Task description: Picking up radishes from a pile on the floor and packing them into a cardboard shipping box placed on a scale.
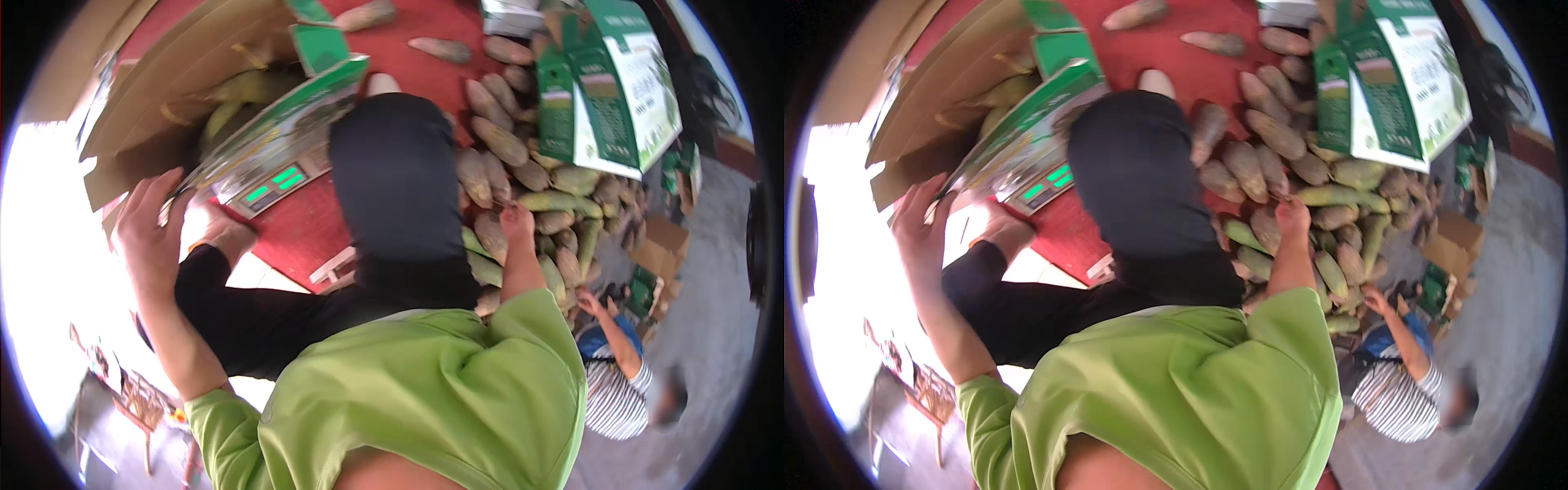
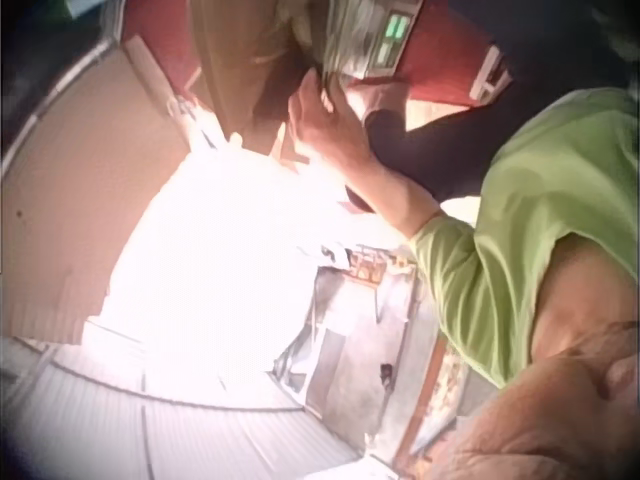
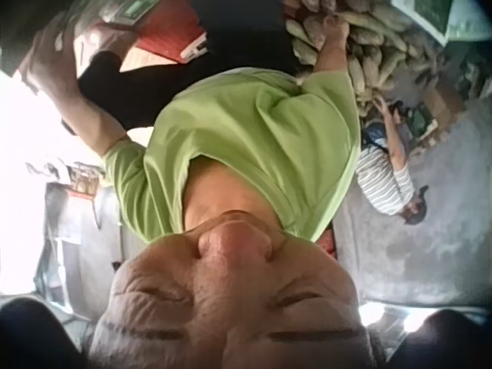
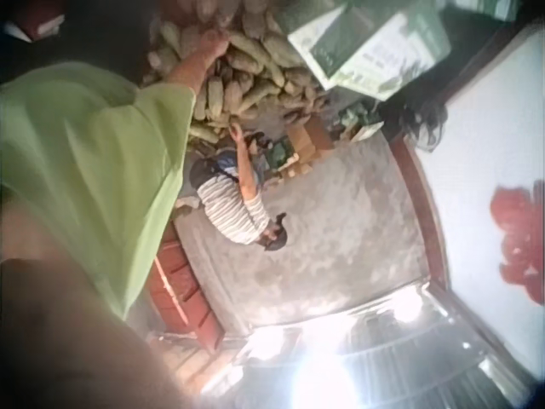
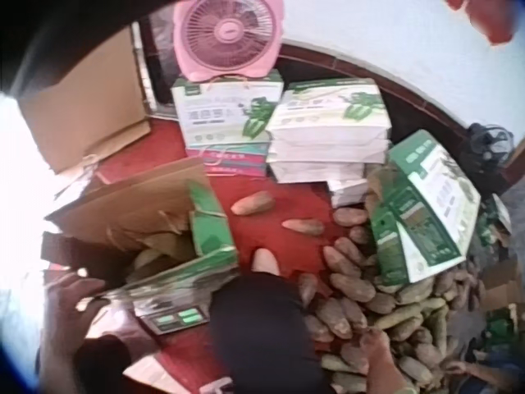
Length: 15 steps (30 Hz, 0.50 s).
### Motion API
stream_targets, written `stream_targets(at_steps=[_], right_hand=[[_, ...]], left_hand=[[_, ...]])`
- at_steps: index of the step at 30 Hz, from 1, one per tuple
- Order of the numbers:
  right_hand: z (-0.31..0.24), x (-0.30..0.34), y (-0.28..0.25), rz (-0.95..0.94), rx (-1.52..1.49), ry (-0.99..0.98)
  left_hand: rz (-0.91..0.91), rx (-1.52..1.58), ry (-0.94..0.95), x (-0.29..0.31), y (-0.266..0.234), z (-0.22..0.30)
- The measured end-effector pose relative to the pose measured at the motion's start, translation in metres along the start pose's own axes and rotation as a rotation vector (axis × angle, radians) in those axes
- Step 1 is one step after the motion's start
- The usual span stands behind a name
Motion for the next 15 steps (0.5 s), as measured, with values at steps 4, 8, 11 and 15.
stream_targets(at_steps=[4,8,11,15], right_hand=[[0.0,-0.001,0.011,0.04,0.03,-0.037],[0.008,-0.004,0.023,0.107,0.07,-0.005],[0.007,-0.013,0.018,0.07,0.134,0.044],[-0.007,-0.034,0.001,0.064,0.174,0.005]], left_hand=[[0.003,-0.002,-0.033,-0.002,0.004,-0.002],[-0.03,-0.016,-0.072,0.001,0.007,-0.01],[-0.047,-0.05,-0.051,-0.002,0.007,-0.007],[-0.047,-0.036,-0.054,-0.001,0.005,-0.008]])
Point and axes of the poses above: each hand's wrist, its own x-axis away from the middle knuckle, its own y-axis out of the palm, z = x × y, the point moved 9 cm from there along -x, towards the middle knuckle, and after that the axes turned 8 degrees about -x, right-handed, at the moved point
